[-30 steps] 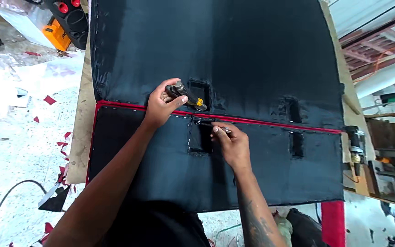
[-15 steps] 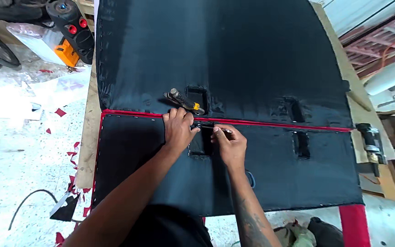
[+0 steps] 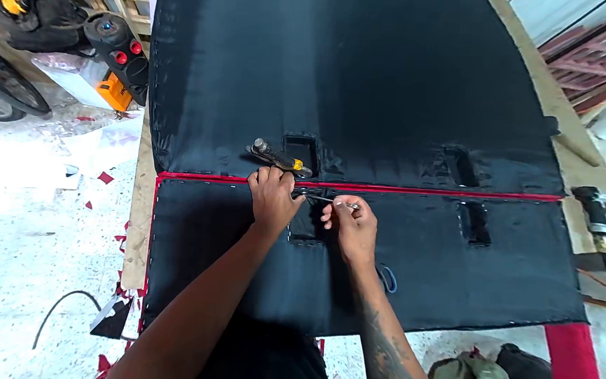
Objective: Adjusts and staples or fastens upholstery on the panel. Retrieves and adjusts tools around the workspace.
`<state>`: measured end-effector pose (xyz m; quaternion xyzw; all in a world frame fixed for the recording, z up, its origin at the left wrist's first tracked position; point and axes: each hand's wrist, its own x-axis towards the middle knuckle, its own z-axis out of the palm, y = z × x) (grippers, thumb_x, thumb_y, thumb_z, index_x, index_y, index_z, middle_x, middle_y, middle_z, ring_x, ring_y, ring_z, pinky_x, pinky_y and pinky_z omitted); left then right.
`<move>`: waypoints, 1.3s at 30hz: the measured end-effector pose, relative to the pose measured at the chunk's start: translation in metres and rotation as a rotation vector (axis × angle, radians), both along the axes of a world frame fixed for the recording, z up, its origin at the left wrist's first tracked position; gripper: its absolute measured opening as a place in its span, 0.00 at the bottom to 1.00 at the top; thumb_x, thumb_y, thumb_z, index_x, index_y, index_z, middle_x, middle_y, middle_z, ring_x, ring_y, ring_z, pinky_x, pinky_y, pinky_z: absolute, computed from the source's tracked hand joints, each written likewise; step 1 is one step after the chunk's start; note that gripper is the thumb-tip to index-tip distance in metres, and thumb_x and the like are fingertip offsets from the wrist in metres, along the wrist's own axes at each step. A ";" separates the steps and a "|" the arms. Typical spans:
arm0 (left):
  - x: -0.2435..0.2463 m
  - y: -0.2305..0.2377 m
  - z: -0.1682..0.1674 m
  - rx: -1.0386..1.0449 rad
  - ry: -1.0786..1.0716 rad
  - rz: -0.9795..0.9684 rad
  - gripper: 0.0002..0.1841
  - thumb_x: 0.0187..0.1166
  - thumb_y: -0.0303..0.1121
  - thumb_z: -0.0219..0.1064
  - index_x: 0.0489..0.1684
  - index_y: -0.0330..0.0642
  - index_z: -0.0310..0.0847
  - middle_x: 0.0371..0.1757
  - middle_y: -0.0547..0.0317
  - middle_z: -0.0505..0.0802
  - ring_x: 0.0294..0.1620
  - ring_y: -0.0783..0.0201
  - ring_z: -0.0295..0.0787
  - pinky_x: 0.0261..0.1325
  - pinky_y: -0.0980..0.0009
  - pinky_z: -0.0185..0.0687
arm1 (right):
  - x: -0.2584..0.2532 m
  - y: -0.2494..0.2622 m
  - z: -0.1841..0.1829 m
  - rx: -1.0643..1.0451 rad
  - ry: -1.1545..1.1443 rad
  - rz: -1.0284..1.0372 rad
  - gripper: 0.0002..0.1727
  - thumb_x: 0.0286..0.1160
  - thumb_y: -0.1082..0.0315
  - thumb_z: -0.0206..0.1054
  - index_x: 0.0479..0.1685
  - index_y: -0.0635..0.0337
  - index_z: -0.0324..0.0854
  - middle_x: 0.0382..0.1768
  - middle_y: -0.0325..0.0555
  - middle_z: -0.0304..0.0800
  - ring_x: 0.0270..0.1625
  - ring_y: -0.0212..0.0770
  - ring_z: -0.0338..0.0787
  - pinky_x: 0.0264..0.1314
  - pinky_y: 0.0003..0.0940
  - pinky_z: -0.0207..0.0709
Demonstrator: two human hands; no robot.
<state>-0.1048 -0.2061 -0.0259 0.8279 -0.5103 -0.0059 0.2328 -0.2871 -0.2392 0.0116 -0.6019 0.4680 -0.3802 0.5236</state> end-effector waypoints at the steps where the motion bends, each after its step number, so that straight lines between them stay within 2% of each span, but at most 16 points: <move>1: 0.001 0.000 0.000 0.006 -0.005 0.002 0.24 0.52 0.66 0.80 0.29 0.59 0.85 0.44 0.65 0.87 0.59 0.55 0.79 0.71 0.45 0.64 | 0.001 -0.001 0.000 -0.003 -0.008 0.009 0.09 0.88 0.66 0.61 0.52 0.62 0.82 0.35 0.53 0.93 0.28 0.49 0.92 0.30 0.42 0.90; 5: -0.002 -0.002 0.001 0.020 -0.020 0.015 0.25 0.51 0.68 0.78 0.30 0.58 0.86 0.44 0.65 0.87 0.59 0.55 0.79 0.71 0.44 0.64 | -0.004 -0.013 -0.009 0.223 -0.083 -0.090 0.11 0.91 0.64 0.57 0.55 0.62 0.79 0.35 0.50 0.93 0.29 0.43 0.92 0.33 0.37 0.89; 9: -0.003 -0.003 0.002 0.036 -0.019 0.020 0.25 0.52 0.68 0.77 0.32 0.57 0.86 0.45 0.64 0.87 0.60 0.54 0.79 0.70 0.44 0.64 | 0.006 -0.010 -0.009 0.440 -0.242 -0.248 0.13 0.92 0.62 0.56 0.55 0.62 0.80 0.32 0.49 0.93 0.26 0.39 0.91 0.27 0.31 0.86; 11: -0.003 -0.002 0.002 0.038 -0.009 0.014 0.25 0.53 0.67 0.78 0.32 0.58 0.86 0.45 0.64 0.87 0.61 0.54 0.78 0.72 0.44 0.63 | 0.008 -0.003 -0.008 0.468 -0.299 -0.283 0.15 0.93 0.62 0.53 0.55 0.63 0.81 0.33 0.49 0.93 0.28 0.38 0.91 0.28 0.30 0.86; 14: -0.002 -0.001 0.002 0.015 0.012 0.000 0.27 0.49 0.68 0.80 0.32 0.58 0.86 0.44 0.64 0.87 0.60 0.54 0.79 0.72 0.43 0.64 | 0.013 0.008 -0.007 0.297 -0.244 -0.266 0.13 0.93 0.65 0.51 0.55 0.65 0.77 0.31 0.52 0.93 0.28 0.44 0.94 0.31 0.39 0.90; 18: -0.002 0.002 0.000 0.028 0.014 -0.003 0.27 0.49 0.70 0.78 0.32 0.59 0.86 0.47 0.64 0.87 0.62 0.55 0.78 0.73 0.44 0.63 | 0.019 0.023 0.004 -0.044 -0.028 -0.073 0.10 0.89 0.67 0.56 0.54 0.63 0.80 0.35 0.53 0.95 0.31 0.51 0.96 0.34 0.47 0.94; 21: -0.002 0.002 0.001 0.036 0.008 -0.007 0.22 0.53 0.63 0.77 0.34 0.58 0.86 0.48 0.64 0.87 0.63 0.55 0.78 0.74 0.44 0.63 | 0.031 0.035 0.011 -0.212 0.230 0.059 0.07 0.86 0.64 0.63 0.52 0.53 0.84 0.35 0.40 0.94 0.30 0.40 0.95 0.31 0.40 0.94; 23: -0.001 0.003 0.003 0.064 0.013 -0.018 0.14 0.60 0.52 0.74 0.38 0.59 0.86 0.51 0.64 0.86 0.66 0.56 0.77 0.75 0.45 0.62 | 0.040 0.039 0.010 -0.278 0.325 0.085 0.06 0.84 0.62 0.65 0.50 0.49 0.86 0.35 0.33 0.94 0.29 0.34 0.94 0.30 0.36 0.94; 24: -0.001 0.005 0.004 0.068 0.025 -0.024 0.09 0.65 0.43 0.70 0.40 0.59 0.86 0.52 0.64 0.86 0.67 0.56 0.76 0.75 0.45 0.62 | 0.045 0.040 0.009 -0.308 0.349 0.086 0.06 0.84 0.62 0.66 0.49 0.48 0.87 0.35 0.32 0.94 0.30 0.32 0.94 0.31 0.34 0.93; 25: 0.000 0.006 0.005 0.064 0.034 -0.029 0.08 0.68 0.36 0.67 0.42 0.58 0.86 0.52 0.63 0.86 0.67 0.55 0.75 0.75 0.46 0.62 | 0.050 0.041 0.009 -0.336 0.372 0.084 0.06 0.83 0.60 0.67 0.49 0.48 0.87 0.36 0.31 0.94 0.31 0.30 0.93 0.33 0.33 0.93; 28: 0.001 0.010 0.004 0.021 0.048 -0.045 0.08 0.73 0.31 0.64 0.42 0.56 0.85 0.52 0.62 0.86 0.66 0.55 0.76 0.76 0.47 0.64 | 0.058 0.039 0.008 -0.436 0.476 0.092 0.09 0.80 0.55 0.70 0.48 0.47 0.89 0.35 0.29 0.92 0.33 0.25 0.90 0.36 0.30 0.89; 31: 0.000 0.009 0.003 0.022 0.051 -0.039 0.07 0.74 0.34 0.64 0.42 0.57 0.86 0.52 0.63 0.86 0.67 0.56 0.76 0.77 0.47 0.63 | 0.061 0.025 0.010 -0.524 0.569 0.118 0.10 0.81 0.54 0.68 0.45 0.47 0.90 0.34 0.30 0.91 0.34 0.26 0.89 0.36 0.32 0.87; 33: -0.001 0.007 0.003 0.044 0.040 -0.028 0.07 0.71 0.42 0.68 0.41 0.57 0.86 0.52 0.63 0.86 0.67 0.55 0.76 0.77 0.46 0.63 | 0.054 0.014 0.012 -0.541 0.567 0.131 0.10 0.84 0.56 0.65 0.45 0.48 0.89 0.36 0.32 0.92 0.35 0.27 0.91 0.37 0.34 0.89; 35: -0.003 0.003 0.003 0.061 0.032 -0.012 0.17 0.64 0.56 0.76 0.41 0.57 0.87 0.52 0.62 0.87 0.68 0.54 0.76 0.78 0.45 0.62 | 0.040 0.003 0.009 -0.499 0.464 0.130 0.09 0.85 0.60 0.63 0.47 0.50 0.87 0.34 0.32 0.94 0.33 0.29 0.94 0.36 0.35 0.93; 36: -0.004 0.002 0.003 0.065 0.032 -0.010 0.20 0.63 0.60 0.77 0.42 0.57 0.88 0.53 0.62 0.87 0.68 0.53 0.76 0.78 0.44 0.61 | 0.032 0.001 0.005 -0.457 0.379 0.131 0.08 0.86 0.61 0.63 0.48 0.52 0.86 0.34 0.33 0.94 0.32 0.32 0.95 0.36 0.36 0.94; 39: -0.004 0.002 0.002 0.057 0.038 -0.007 0.23 0.61 0.63 0.78 0.42 0.57 0.88 0.52 0.63 0.87 0.67 0.54 0.76 0.79 0.44 0.60 | 0.016 0.008 -0.009 -0.231 0.058 0.074 0.08 0.86 0.68 0.62 0.53 0.60 0.84 0.35 0.47 0.95 0.31 0.47 0.96 0.35 0.45 0.95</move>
